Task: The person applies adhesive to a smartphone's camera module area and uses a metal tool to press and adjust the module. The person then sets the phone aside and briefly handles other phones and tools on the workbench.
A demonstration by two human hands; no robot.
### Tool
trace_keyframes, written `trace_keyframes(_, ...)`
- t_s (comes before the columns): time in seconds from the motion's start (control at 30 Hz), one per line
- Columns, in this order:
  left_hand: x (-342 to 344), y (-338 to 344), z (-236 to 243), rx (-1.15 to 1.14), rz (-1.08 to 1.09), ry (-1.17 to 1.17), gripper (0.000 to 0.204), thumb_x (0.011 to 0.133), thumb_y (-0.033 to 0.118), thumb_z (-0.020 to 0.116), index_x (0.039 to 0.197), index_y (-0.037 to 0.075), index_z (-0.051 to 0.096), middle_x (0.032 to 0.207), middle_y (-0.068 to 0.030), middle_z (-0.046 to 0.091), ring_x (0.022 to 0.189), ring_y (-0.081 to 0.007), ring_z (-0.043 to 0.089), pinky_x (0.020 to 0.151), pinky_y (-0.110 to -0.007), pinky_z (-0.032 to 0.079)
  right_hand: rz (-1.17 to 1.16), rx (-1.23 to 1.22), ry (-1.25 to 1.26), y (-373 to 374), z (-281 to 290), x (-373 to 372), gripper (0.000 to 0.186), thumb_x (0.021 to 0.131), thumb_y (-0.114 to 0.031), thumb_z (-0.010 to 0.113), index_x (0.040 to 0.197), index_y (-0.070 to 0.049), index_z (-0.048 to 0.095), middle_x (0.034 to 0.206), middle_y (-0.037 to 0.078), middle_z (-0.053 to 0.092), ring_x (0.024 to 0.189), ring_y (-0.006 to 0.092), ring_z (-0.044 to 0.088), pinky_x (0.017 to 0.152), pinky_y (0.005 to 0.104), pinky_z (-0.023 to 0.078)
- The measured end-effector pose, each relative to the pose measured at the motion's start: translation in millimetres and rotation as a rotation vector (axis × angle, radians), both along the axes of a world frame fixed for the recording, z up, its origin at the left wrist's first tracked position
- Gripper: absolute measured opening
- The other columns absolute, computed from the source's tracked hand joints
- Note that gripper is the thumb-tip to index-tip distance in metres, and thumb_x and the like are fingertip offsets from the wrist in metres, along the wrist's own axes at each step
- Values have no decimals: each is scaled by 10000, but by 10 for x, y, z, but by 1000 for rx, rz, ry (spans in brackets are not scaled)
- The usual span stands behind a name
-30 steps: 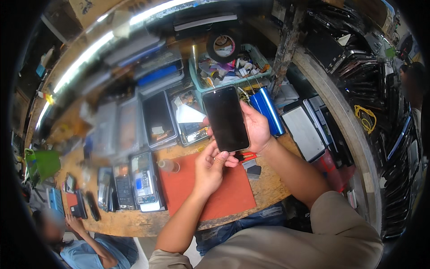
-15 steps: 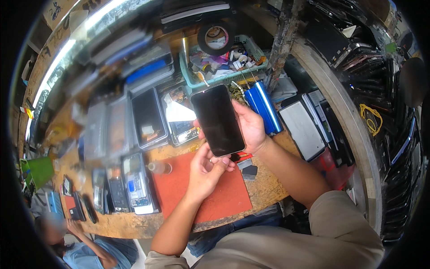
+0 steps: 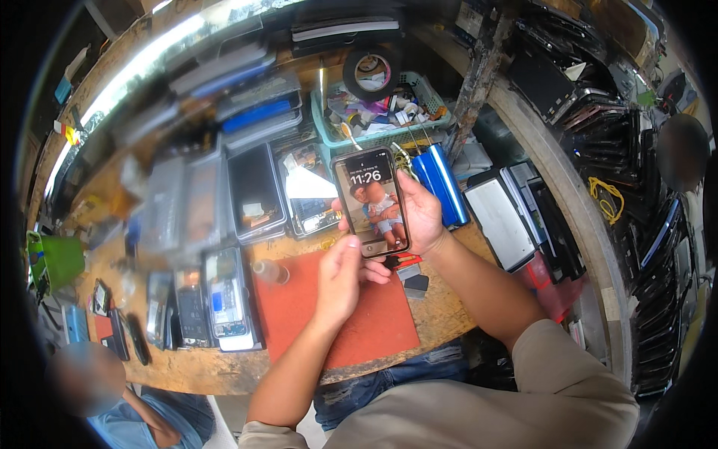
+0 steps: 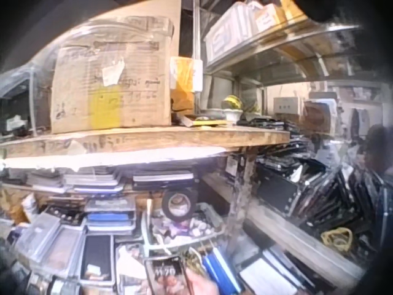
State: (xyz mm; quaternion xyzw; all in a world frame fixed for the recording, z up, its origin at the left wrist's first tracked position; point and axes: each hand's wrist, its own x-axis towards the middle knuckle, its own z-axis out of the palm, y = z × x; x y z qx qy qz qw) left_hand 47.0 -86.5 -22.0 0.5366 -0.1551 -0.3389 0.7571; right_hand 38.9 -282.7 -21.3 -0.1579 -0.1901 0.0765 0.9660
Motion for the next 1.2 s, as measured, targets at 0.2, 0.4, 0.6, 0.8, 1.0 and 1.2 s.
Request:
trace_keyframes(0.2, -9, -1, 17, -98, 10, -109, 589, 1215, 437, 385, 1402, -86, 581, 1246, -236, 738, 1017, -308, 794, 880, -387, 677, -30, -64, -20, -21, 19, 11, 793, 1161, -577, 296, 1670, 25, 373, 1535, 378, 550, 1298, 463, 687, 1086, 563, 592)
trace_keyframes(0.4, 4, -1, 11, -77, 3, -112, 416, 1205, 175, 470, 1539, -67, 528, 1374, -193, 717, 1144, -297, 781, 989, -387, 667, -163, -228, -4, -31, 79, 22, 731, 1178, -549, 316, 1657, -7, 419, 1506, 278, 621, 1285, 378, 707, 1092, 514, 592)
trace_keyframes(0.6, 58, 11, -8, -26, 153, -178, 404, 1203, 168, 481, 1521, -66, 569, 1337, -167, 743, 1085, -254, 791, 965, -348, 663, -628, -664, -22, 24, 187, -3, 597, 1134, -342, 411, 1572, 57, 491, 1450, 204, 674, 1328, 249, 672, 1168, 399, 500)
trace_keyframes(0.8, 125, 40, -9, 92, 219, -261, 390, 1206, 168, 473, 1489, -71, 594, 1227, -149, 782, 972, -182, 788, 893, -315, 656, -739, -863, -26, -36, 216, -35, 354, 999, -11, 581, 1341, 70, 620, 1215, 126, 751, 1103, 145, 707, 999, 317, 552)
trace_keyframes(1.0, 67, 21, -22, 119, 183, -300, 382, 1206, 169, 474, 1470, -68, 616, 1202, -137, 788, 948, -166, 783, 881, -306, 651, -880, -889, 35, -153, 235, -48, 187, 1034, -15, 613, 1201, 42, 673, 1066, 64, 753, 953, 83, 682, 847, 262, 538)
trace_keyframes(1.2, 55, 18, -35, 157, 173, -330, 383, 1207, 180, 483, 1475, -58, 620, 1178, -120, 793, 939, -151, 777, 854, -289, 640, -968, -854, 64, -162, 181, 5, 97, 1063, -60, 645, 1009, 10, 684, 868, -13, 702, 764, 25, 599, 674, 229, 467)
